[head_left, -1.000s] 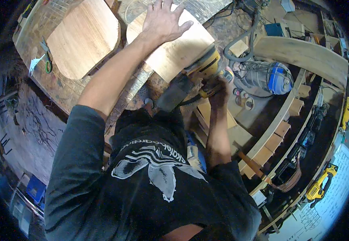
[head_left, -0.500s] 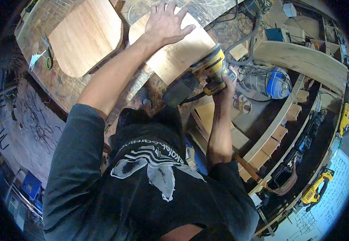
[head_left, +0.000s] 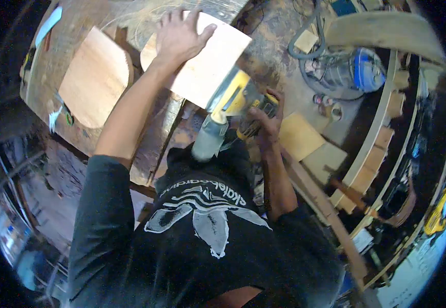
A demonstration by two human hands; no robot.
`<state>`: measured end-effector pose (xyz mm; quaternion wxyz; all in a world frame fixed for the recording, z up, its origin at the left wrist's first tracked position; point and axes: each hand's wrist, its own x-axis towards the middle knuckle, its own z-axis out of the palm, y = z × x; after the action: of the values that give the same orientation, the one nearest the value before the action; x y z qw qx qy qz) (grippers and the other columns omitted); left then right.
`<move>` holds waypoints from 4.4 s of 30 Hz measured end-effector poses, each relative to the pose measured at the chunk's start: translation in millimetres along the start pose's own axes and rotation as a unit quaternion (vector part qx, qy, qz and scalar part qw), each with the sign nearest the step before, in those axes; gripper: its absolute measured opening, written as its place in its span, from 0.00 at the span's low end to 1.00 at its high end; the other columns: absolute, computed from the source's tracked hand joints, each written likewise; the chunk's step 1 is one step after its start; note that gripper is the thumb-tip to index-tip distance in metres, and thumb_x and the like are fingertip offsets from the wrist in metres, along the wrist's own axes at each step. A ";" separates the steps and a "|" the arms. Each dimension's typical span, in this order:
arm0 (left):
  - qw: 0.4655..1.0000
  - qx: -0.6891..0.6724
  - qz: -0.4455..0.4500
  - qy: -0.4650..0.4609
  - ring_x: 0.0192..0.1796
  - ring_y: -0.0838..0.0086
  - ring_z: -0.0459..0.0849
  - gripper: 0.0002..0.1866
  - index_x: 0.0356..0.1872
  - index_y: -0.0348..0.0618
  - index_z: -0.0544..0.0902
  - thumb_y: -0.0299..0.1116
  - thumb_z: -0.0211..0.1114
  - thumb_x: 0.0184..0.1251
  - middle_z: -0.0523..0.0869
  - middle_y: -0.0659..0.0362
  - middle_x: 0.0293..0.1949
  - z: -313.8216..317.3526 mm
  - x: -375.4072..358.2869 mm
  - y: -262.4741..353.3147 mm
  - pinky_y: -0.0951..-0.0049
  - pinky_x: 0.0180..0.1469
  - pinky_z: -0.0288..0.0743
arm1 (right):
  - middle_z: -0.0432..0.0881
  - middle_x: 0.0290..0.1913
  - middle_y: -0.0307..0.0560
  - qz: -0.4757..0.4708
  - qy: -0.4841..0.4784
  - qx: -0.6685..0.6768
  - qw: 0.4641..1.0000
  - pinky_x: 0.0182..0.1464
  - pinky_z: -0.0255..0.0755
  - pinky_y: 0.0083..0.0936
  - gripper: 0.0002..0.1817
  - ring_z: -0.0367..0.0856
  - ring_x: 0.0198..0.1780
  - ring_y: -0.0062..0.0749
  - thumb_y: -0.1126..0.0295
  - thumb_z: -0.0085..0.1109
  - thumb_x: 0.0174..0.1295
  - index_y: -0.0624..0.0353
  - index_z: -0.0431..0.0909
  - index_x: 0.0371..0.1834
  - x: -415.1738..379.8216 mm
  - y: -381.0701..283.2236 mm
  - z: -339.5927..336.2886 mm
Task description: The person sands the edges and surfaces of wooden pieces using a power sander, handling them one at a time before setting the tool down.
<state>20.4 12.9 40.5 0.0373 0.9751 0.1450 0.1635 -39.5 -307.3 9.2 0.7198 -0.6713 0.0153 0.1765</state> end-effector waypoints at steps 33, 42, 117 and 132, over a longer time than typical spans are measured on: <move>0.995 -0.021 0.036 -0.087 0.71 0.40 0.68 0.38 0.75 0.45 0.73 0.64 0.54 0.78 0.73 0.36 0.67 -0.8 3.8 -11.0 0.43 0.75 0.58 | 0.82 0.50 0.50 -0.184 0.024 -0.001 0.983 0.60 0.76 0.35 0.37 0.82 0.52 0.38 0.64 0.79 0.43 0.56 0.77 0.61 54.2 12.2 -0.9; 0.996 -0.021 0.056 -0.070 0.68 0.40 0.71 0.37 0.74 0.47 0.74 0.64 0.56 0.77 0.74 0.35 0.66 1.0 4.9 -16.9 0.43 0.73 0.61 | 0.83 0.51 0.50 -0.225 0.048 -0.001 0.973 0.59 0.77 0.35 0.37 0.83 0.52 0.40 0.66 0.79 0.42 0.57 0.77 0.60 41.5 17.8 6.7; 0.996 0.044 0.009 -0.081 0.71 0.38 0.70 0.37 0.74 0.44 0.74 0.61 0.57 0.77 0.75 0.35 0.67 -7.5 4.0 -4.1 0.42 0.74 0.61 | 0.85 0.47 0.45 -0.187 -0.033 0.013 0.982 0.56 0.77 0.32 0.38 0.83 0.49 0.32 0.66 0.81 0.46 0.56 0.75 0.64 124.0 -3.1 -15.7; 0.997 -0.007 -0.068 -0.041 0.70 0.38 0.71 0.37 0.73 0.54 0.77 0.67 0.57 0.74 0.75 0.33 0.65 -3.5 4.8 -5.9 0.44 0.73 0.63 | 0.84 0.54 0.50 -0.086 -0.069 0.001 0.994 0.61 0.76 0.36 0.40 0.83 0.54 0.35 0.66 0.81 0.45 0.59 0.73 0.64 -38.9 9.1 6.6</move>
<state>22.0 20.1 44.5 0.0615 0.9687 0.2077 0.1212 -79.8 -309.6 11.2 0.7324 -0.6555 -0.0914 0.1598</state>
